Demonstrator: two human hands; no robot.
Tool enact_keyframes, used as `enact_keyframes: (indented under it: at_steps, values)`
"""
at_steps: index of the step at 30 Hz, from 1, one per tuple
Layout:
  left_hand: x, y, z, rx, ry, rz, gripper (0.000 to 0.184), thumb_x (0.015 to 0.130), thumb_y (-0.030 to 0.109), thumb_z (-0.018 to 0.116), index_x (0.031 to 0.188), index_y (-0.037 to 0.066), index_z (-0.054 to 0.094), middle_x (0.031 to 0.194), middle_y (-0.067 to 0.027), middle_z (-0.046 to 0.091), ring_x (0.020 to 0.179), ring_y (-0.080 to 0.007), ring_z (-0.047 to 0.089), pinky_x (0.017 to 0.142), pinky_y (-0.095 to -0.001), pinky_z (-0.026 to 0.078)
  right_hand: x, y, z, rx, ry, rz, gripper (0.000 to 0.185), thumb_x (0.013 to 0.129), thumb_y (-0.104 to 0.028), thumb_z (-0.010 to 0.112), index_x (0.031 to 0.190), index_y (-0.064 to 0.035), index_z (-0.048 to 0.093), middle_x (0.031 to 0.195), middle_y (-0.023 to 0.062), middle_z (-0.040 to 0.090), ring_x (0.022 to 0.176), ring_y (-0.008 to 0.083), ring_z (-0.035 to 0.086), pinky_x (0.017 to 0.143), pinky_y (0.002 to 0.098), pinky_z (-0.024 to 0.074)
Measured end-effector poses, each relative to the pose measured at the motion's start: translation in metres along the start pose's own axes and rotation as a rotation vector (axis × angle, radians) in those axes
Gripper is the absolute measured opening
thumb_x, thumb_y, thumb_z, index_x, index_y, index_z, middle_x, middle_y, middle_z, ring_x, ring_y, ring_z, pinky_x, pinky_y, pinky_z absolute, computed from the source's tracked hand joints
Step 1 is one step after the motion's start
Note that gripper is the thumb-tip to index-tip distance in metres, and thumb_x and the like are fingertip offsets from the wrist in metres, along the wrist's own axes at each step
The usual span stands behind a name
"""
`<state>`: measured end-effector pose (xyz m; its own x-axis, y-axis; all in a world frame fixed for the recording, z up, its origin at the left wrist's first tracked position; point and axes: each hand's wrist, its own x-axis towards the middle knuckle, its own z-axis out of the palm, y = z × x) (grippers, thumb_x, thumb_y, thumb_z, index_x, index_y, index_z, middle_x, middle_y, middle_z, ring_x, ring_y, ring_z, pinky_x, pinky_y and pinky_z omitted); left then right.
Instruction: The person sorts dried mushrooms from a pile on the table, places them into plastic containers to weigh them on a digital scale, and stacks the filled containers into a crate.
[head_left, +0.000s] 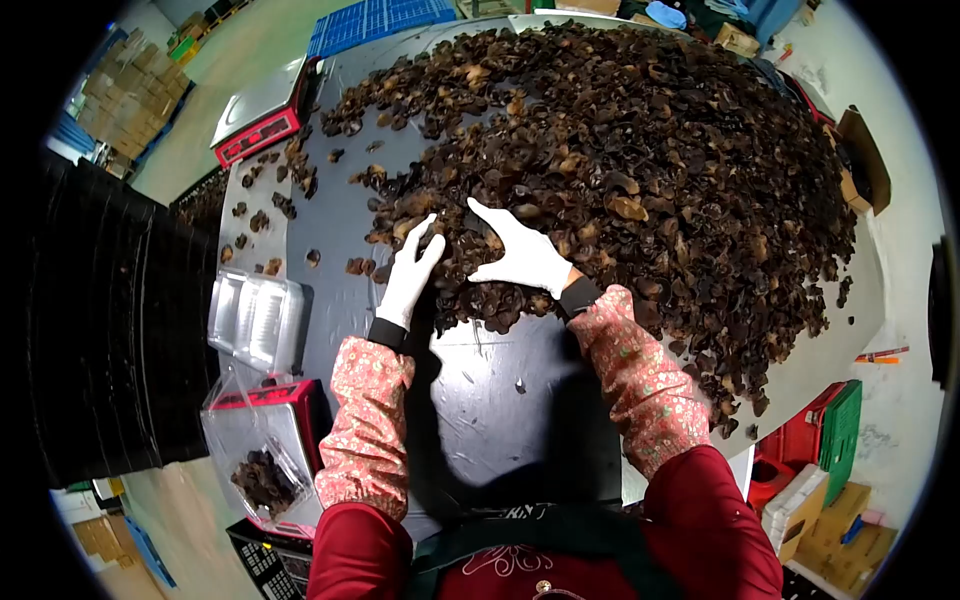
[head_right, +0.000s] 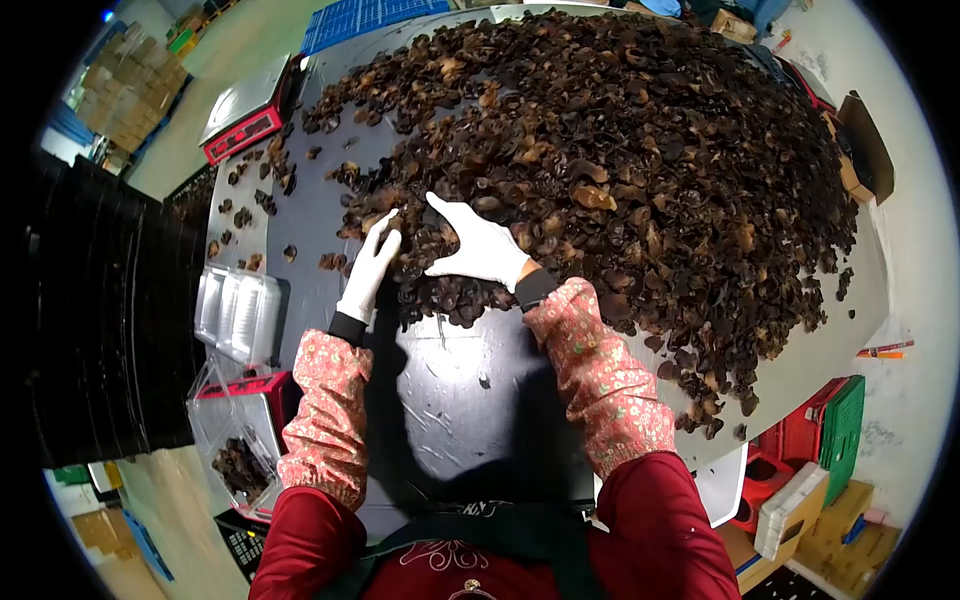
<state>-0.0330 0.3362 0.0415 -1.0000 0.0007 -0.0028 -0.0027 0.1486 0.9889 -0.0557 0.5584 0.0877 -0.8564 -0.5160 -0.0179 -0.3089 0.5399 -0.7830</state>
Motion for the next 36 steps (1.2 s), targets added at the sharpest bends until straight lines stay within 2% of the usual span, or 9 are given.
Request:
enact_keyframes:
  at_steps: [8,13,17,20,24,27,32,33,36]
  values:
    - [-0.154,-0.007,0.0,0.344,0.122,0.143,0.058,0.082,0.011,0.071,0.136,0.006,0.051,0.134,-0.0114,0.054,0.128,-0.0247,0.046,0.11,-0.0348,0.034,-0.099,-0.019,0.043,-0.011,-0.121,-0.292,0.094,0.073,-0.027,0.081,0.15,-0.0059,0.032,0.152,0.0152,0.038,0.137,0.0315,0.041,0.113,0.0391,0.0353]
    - [-0.214,-0.014,-0.008,0.665,0.05,0.281,0.052,0.074,0.006,0.07,0.125,0.013,0.062,0.135,-0.0116,0.053,0.135,-0.0345,0.04,0.112,-0.0463,0.03,-0.161,-0.01,0.041,-0.248,-0.018,-0.478,0.066,0.072,-0.016,0.075,0.134,-0.01,0.055,0.138,0.0122,0.055,0.114,0.0293,0.06,0.095,0.0382,0.0497]
    - [-0.253,-0.004,-0.014,0.695,0.039,0.25,0.056,0.071,0.0,0.058,0.125,0.012,0.062,0.141,-0.0135,0.048,0.14,-0.0383,0.031,0.116,-0.049,0.026,-0.211,-0.011,0.019,-0.519,-0.169,-0.255,0.074,0.067,-0.02,0.08,0.136,-0.0151,0.055,0.143,0.0108,0.049,0.135,0.0351,0.042,0.111,0.048,0.0317]
    - [-0.276,-0.012,-0.025,0.635,0.085,0.178,0.066,0.071,-0.003,0.055,0.135,0.014,0.056,0.148,-0.0177,0.041,0.143,-0.0386,0.027,0.118,-0.0469,0.022,-0.236,0.005,0.014,-0.467,-0.045,-0.168,0.089,0.063,-0.024,0.084,0.143,-0.0141,0.048,0.148,0.0128,0.043,0.138,0.0368,0.038,0.114,0.0464,0.0305]
    - [-0.289,0.015,-0.031,0.706,0.104,0.116,0.066,0.08,0.001,0.056,0.143,0.015,0.046,0.147,-0.015,0.043,0.132,-0.0331,0.047,0.105,-0.0358,0.043,-0.244,0.004,0.016,-0.5,0.279,-0.183,0.047,0.084,-0.018,0.066,0.13,-0.0093,0.06,0.133,0.0149,0.057,0.12,0.0335,0.053,0.101,0.0412,0.0431]
    - [-0.299,-0.007,-0.054,0.786,0.133,0.05,0.05,0.088,0.006,0.057,0.137,0.011,0.052,0.14,-0.0161,0.049,0.128,-0.0319,0.05,0.107,-0.036,0.04,-0.242,-0.009,0.043,-0.489,0.464,-0.225,0.024,0.087,-0.013,0.063,0.109,-0.0083,0.069,0.103,0.0101,0.068,0.097,0.027,0.063,0.087,0.0363,0.0502]
    - [-0.31,-0.023,-0.056,0.576,0.285,0.183,0.026,0.091,0.007,0.057,0.117,0.007,0.064,0.108,-0.0136,0.064,0.101,-0.0299,0.063,0.092,-0.036,0.049,-0.246,-0.053,0.137,-0.563,0.428,-0.5,0.028,0.079,-0.011,0.069,0.106,-0.0081,0.07,0.095,0.0067,0.069,0.084,0.0226,0.067,0.072,0.0301,0.0558]
    - [-0.308,-0.035,-0.049,0.477,0.289,0.197,0.031,0.09,0.006,0.057,0.121,0.007,0.063,0.111,-0.0142,0.063,0.105,-0.0294,0.062,0.092,-0.0357,0.048,-0.236,-0.075,0.174,-0.211,0.423,-0.224,0.029,0.085,-0.018,0.069,0.111,-0.0077,0.068,0.102,0.0084,0.068,0.088,0.0255,0.068,0.076,0.0307,0.0554]
    - [-0.306,-0.011,-0.036,0.541,0.251,0.241,0.041,0.088,0.003,0.057,0.128,0.007,0.06,0.12,-0.0147,0.059,0.113,-0.0293,0.058,0.099,-0.035,0.045,-0.222,-0.087,0.214,-0.242,0.359,-0.139,0.035,0.091,-0.029,0.063,0.119,-0.0078,0.064,0.113,0.0107,0.064,0.098,0.0262,0.065,0.084,0.0337,0.0532]
